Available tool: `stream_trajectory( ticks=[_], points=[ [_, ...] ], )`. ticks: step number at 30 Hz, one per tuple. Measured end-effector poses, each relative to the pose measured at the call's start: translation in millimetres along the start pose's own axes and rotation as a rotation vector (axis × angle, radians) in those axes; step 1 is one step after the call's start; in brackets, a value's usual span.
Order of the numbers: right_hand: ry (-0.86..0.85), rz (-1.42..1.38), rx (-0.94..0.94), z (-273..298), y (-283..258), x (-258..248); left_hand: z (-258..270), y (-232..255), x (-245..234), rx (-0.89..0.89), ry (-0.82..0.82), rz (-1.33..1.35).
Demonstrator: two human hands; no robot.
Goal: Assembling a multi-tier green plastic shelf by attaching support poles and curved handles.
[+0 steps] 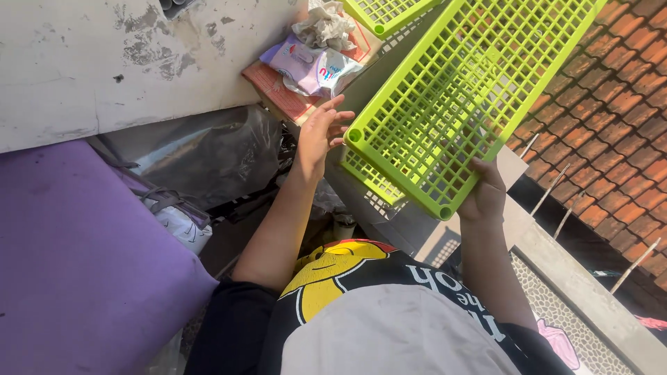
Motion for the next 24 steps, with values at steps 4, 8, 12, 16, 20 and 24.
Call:
stream_trajectory(
  ticks=[4,8,12,16,20,24],
  points=[
    [-0.054,-0.133,0.079,-23.3,7.5,-18.8,0.3,-60.3,-56.6,0.163,0.259,-0.134],
    [0.044,-0.185,0.177,-38.1,25.9,-49.0,9.9,-77.8,-57.8,0.354,0.278,-0.303],
    [0.009,0.006,0.140,-32.5,36.0,-32.5,13.0,-81.8,-56.1,0.397,0.280,-0.377],
    [0.072,-0.092,0.183,-34.9,48.6,-66.5,6.1,-89.0,-64.5,0.492,0.236,-0.398],
    [0.071,-0.006,0.176,-40.0,50.4,-73.3,4.2,-97.4,-61.7,0.415,0.168,-0.337],
    [-0.041,0.086,0.105,-39.1,49.2,-42.6,10.6,-89.0,-51.9,0.346,0.166,-0.362]
  ],
)
Point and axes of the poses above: each hand's wrist, its own z-axis away from the middle knuckle, its own x-axis out of the palm, y = z × x, the point moved 6 cm from there along -z, towards the middle knuckle, and after that the axes turned 3 degrees about -y, right-handed, at the moved point
